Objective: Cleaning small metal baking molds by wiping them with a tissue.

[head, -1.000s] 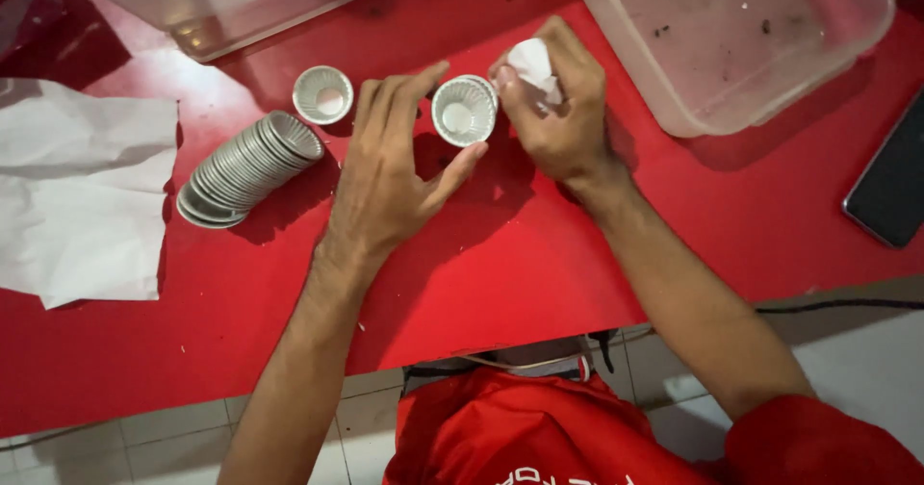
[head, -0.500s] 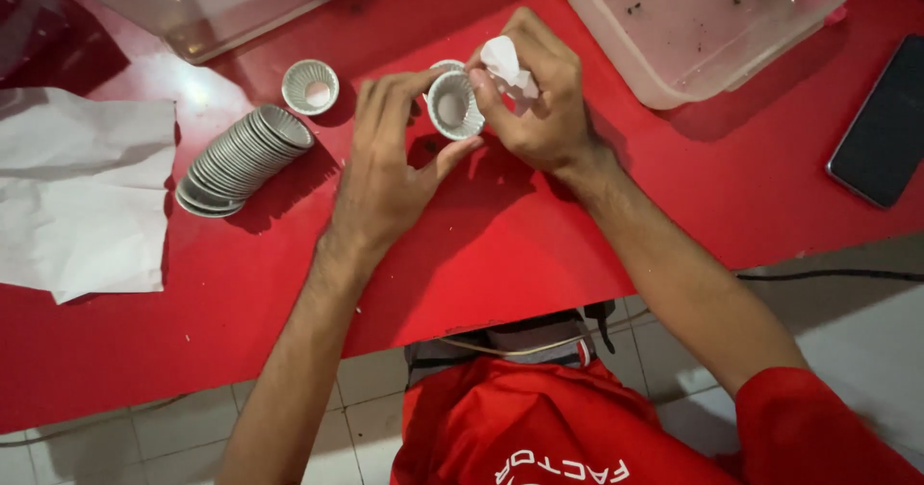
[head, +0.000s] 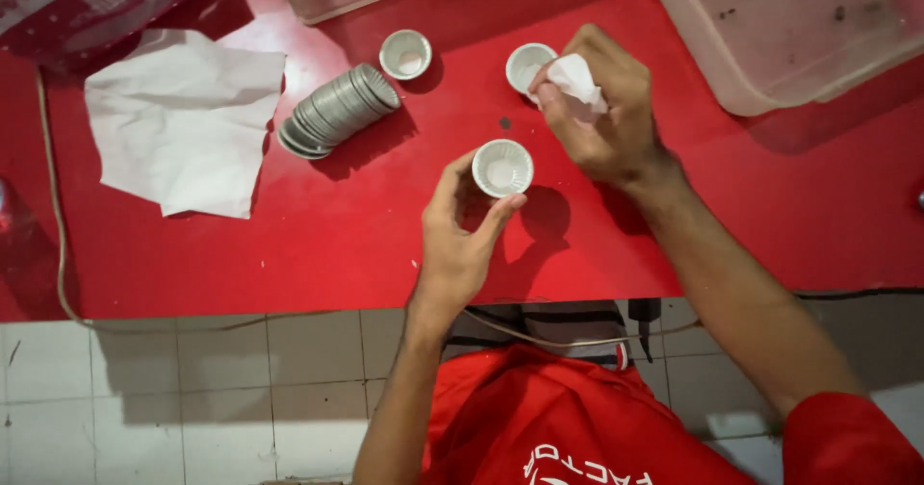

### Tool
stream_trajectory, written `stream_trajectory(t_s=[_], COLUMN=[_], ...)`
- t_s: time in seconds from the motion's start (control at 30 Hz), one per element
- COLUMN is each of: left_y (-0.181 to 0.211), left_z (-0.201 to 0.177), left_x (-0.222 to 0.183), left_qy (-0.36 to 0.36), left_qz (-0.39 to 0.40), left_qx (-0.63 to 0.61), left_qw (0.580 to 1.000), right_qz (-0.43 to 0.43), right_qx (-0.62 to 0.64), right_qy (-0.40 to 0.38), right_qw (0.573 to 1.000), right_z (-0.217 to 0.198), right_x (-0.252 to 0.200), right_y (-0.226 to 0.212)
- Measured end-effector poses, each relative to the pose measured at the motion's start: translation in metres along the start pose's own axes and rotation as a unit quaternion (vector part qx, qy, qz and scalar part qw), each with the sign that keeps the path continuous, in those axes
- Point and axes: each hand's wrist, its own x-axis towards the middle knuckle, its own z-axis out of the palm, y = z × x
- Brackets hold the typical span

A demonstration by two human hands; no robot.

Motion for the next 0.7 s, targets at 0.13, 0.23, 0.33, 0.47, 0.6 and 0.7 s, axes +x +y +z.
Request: stream_trajectory(t_s=[0.13, 0.23, 0.33, 0.47, 0.6, 0.7], left_y=[-0.001, -0.002, 0.008, 0.006, 0.016, -0.036], left_z=[-0.002, -0.01, -0.012, -0.012, -0.011, -0.006], left_x=[0.001, 0.001, 0.0, 0.002, 0.007, -0.007], left_qy=[-0.008, -0.027, -0.028, -0.021, -0.009, 0.037], left_qz=[0.008, 0.042, 0.024, 0.026, 0.036, 0.045], left_qx=[0.006, 0.032, 0.037, 0.059, 0.063, 0.116], left_qw=[1.0, 0.998, 0.999, 0.998, 0.997, 0.992], right_qz=[0.001, -0.009, -0.023, -0.006, 0.023, 0.058], right_qx=[0.009, 0.05, 0.082, 0.099, 0.113, 0.14], right_qy=[-0.045, -0.053, -0.085, -0.089, -0.089, -0.098], right_qw=[0.999, 0.997, 0.993, 0.991, 0.989, 0.984], right_z=[0.006, 0.023, 0.033, 0.039, 0.038, 0.037], right_x=[0.001, 0.002, -0.002, -0.003, -0.005, -0.004], right_y=[-0.01, -0.014, -0.016, -0.02, -0.016, -0.018])
